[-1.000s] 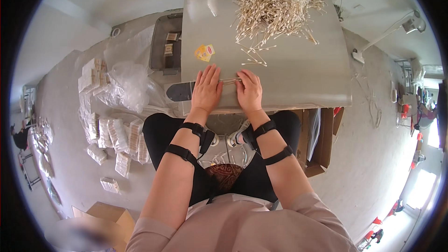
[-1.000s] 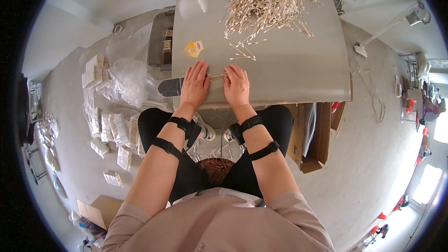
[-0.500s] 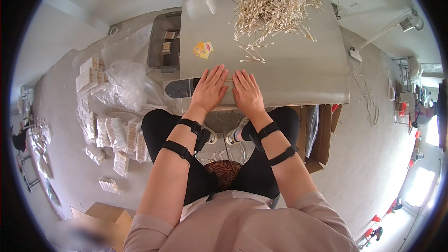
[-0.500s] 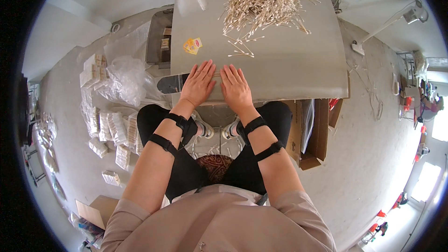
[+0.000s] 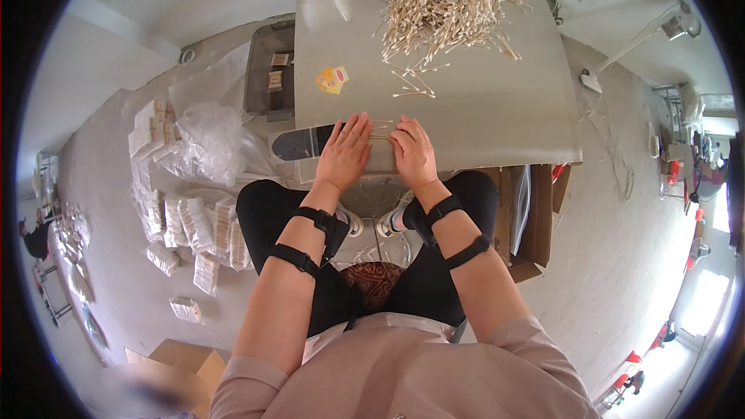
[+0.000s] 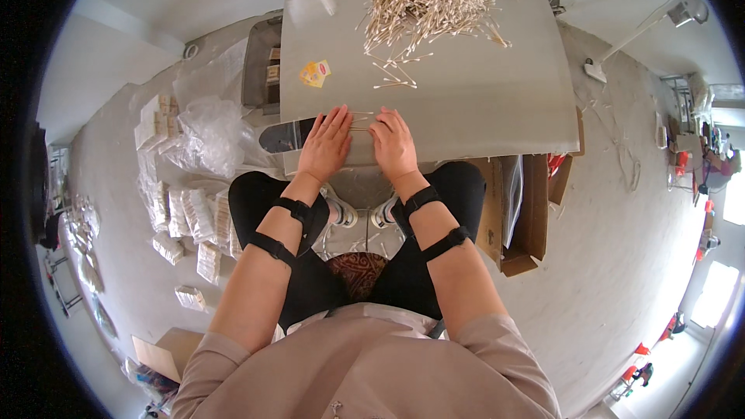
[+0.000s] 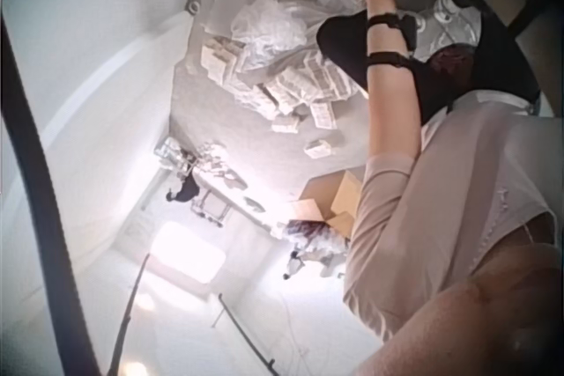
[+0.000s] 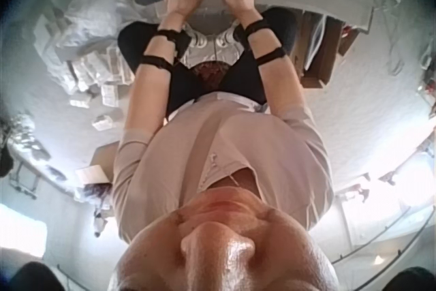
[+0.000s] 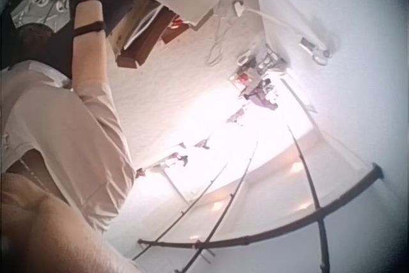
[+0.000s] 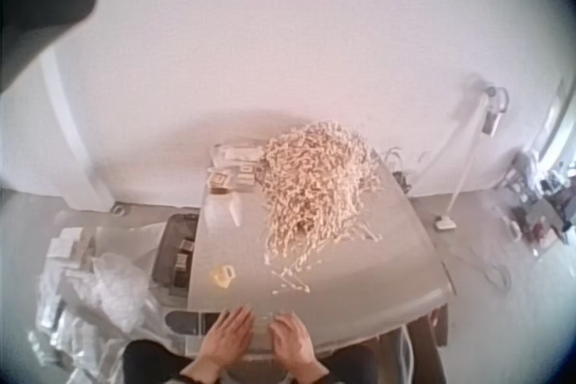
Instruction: The recorder is manually counting and arranging cotton swabs into plastic sleeves/packaging on a workspace table.
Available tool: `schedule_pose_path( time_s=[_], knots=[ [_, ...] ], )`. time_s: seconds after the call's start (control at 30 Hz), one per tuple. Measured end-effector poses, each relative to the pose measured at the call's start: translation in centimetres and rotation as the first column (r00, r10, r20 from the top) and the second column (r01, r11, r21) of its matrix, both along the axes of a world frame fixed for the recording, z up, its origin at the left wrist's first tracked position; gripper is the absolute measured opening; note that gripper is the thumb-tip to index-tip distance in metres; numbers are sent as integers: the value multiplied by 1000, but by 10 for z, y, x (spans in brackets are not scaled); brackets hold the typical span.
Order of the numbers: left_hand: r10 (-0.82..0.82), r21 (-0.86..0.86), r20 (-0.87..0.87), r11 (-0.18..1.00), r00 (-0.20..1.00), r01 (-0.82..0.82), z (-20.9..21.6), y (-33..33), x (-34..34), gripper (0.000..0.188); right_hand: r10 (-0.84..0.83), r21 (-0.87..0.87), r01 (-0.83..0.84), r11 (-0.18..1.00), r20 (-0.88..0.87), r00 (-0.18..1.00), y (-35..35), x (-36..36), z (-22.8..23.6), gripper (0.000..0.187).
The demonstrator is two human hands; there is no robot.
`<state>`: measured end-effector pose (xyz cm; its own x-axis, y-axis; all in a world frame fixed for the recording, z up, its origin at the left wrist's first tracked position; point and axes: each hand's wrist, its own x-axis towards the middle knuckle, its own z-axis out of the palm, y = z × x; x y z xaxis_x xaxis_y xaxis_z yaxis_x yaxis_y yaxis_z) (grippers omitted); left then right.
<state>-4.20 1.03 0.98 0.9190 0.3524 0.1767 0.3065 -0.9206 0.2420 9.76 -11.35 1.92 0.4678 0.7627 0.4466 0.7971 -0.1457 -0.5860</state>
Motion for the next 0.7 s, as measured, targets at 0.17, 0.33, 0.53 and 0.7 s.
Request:
schedule_pose_path(
  time_s=[0.17, 0.33, 0.53, 0.7],
  knots=[
    [38, -17, 35, 999, 999, -37, 2, -5, -6, 54, -31, 43, 36, 998, -98, 995, 1, 4, -5, 7],
    [76, -72, 59, 995, 995, -72, 3, -5, -7, 57, -75, 15, 81, 997, -224, 972, 0, 7, -4, 7],
    [129, -90, 49, 988, 990, -124, 4, -4, -5, 61, -45, -37, 43, 998, -80, 996, 3, 13, -3, 8],
    [132, -74, 46, 989, 990, -128, 1, -4, -3, 64, -101, -40, 96, 995, -144, 984, 5, 9, -1, 20]
  ],
)
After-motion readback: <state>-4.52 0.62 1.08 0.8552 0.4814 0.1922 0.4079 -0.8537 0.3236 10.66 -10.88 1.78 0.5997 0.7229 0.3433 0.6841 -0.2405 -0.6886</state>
